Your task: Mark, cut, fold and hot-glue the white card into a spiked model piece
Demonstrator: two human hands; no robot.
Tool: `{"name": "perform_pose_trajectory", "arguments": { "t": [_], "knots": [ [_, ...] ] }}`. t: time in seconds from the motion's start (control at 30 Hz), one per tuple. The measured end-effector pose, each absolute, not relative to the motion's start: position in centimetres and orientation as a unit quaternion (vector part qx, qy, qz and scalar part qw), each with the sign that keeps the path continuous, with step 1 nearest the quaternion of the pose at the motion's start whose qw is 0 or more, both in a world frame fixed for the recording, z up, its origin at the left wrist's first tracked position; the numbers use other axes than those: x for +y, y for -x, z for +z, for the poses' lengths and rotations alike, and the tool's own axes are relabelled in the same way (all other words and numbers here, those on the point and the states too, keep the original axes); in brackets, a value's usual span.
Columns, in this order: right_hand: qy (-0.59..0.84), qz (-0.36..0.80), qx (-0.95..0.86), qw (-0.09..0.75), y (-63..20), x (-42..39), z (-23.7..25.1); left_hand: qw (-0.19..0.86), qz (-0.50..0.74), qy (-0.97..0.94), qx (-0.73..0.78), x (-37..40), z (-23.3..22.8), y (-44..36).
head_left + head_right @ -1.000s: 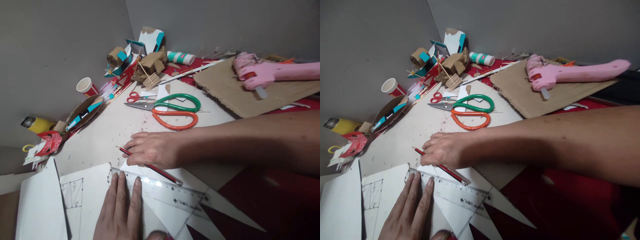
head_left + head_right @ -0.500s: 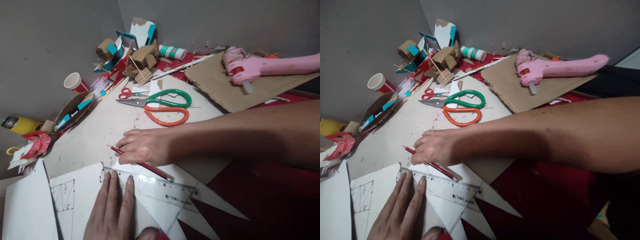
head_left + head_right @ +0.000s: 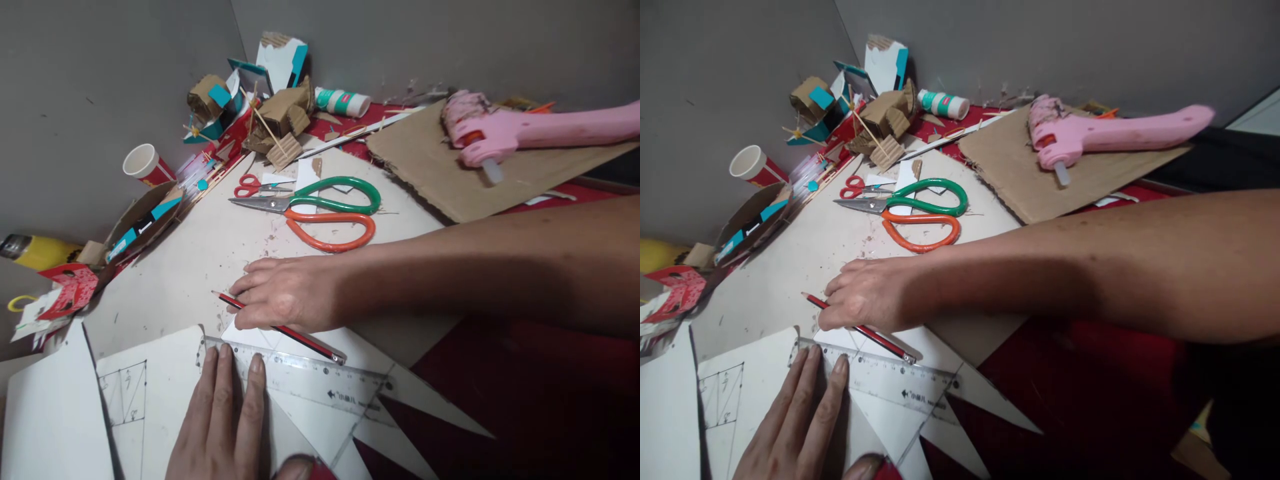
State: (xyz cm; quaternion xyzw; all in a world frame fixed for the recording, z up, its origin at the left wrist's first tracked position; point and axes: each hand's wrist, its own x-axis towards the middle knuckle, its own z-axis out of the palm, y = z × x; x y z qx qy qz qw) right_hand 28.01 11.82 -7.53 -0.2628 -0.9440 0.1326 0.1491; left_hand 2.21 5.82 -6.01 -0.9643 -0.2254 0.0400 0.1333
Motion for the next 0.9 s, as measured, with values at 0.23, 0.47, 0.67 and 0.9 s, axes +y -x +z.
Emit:
{"name": "perform_pose_trajectory", "arguments": {
  "t": [0.23, 0.47, 0.67, 0.9],
  "knots": [
    [0.248, 0.133, -0.943, 0.177, -28.13, 12.00, -7.94, 0.144, 0.040, 0.961, -0.231, 5.76, -6.33, -2.08],
    [0.246, 0.133, -0.944, 0.174, -28.09, 11.97, -8.00, 0.145, 0.041, 0.958, -0.244, 5.49, -6.62, -2.02],
    [0.243, 0.130, -0.943, 0.184, -28.04, 12.01, -8.09, 0.142, 0.034, 0.958, -0.245, 5.39, -6.62, -2.16],
    [0.256, 0.139, -0.942, 0.164, -28.11, 11.92, -7.65, 0.144, 0.028, 0.960, -0.238, 5.56, -6.42, -2.40]
  ]
}}
